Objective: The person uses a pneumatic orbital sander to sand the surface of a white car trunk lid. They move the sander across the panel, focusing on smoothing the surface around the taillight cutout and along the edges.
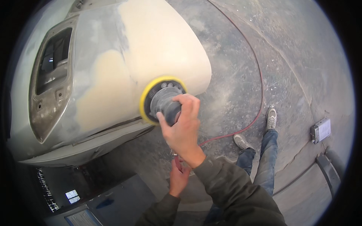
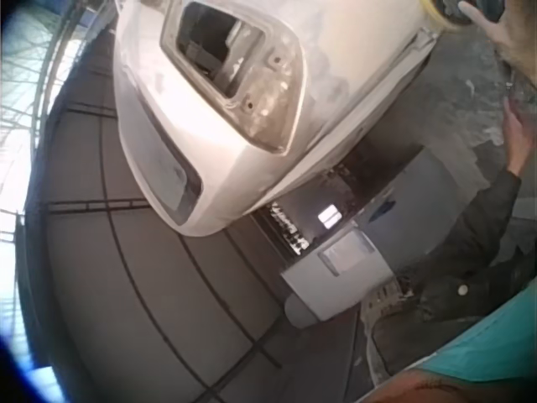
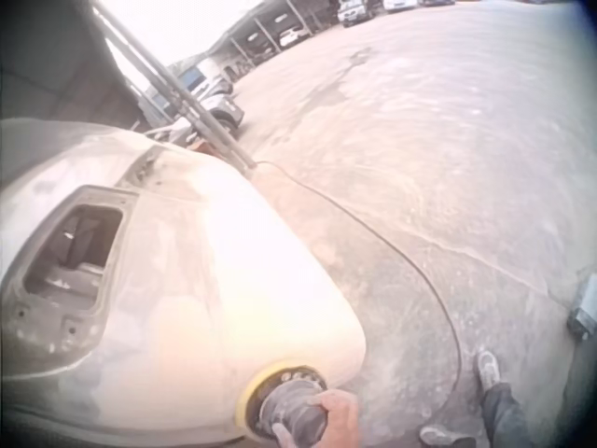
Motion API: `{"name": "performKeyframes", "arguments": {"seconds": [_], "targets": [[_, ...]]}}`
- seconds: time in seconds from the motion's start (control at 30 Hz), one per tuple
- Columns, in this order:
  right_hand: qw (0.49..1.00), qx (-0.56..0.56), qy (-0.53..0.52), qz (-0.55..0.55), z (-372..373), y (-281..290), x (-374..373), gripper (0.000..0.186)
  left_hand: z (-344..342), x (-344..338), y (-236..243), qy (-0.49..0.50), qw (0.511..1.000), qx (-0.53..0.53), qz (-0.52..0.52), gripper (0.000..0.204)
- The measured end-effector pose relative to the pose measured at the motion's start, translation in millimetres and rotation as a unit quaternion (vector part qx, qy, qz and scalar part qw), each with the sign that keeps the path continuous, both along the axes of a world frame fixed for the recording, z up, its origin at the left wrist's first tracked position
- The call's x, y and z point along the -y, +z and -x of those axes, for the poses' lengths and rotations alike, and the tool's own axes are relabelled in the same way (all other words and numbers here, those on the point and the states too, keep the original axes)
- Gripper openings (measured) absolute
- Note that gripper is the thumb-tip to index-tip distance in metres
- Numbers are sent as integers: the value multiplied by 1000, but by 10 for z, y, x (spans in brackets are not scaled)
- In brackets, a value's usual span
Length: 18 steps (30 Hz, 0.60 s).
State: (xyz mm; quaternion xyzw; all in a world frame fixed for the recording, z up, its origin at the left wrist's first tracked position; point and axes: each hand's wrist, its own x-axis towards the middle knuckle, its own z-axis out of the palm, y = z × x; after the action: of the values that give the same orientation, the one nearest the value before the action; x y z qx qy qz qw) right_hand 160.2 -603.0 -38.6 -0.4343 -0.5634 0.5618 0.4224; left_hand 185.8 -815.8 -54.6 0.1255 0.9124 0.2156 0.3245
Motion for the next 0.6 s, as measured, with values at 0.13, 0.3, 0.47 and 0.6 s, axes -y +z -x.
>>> {"name": "performKeyframes", "arguments": {"seconds": [0.13,0.3,0.47,0.6], "targets": [[999,-12,-16,-48,32,6,82,57,87,134,-176,9,999,-24,-39,43],[998,-18,-51,-41,76,-115,230,61,266,197,-216,-5,999,-37,7,47],[994,-42,-87,-51,228,-201,444,63,563,332,-371,-22,994,-101,20,49],[996,-31,-78,-25,186,-200,527,66,698,393,-499,-85,988,-126,38,51]]}}
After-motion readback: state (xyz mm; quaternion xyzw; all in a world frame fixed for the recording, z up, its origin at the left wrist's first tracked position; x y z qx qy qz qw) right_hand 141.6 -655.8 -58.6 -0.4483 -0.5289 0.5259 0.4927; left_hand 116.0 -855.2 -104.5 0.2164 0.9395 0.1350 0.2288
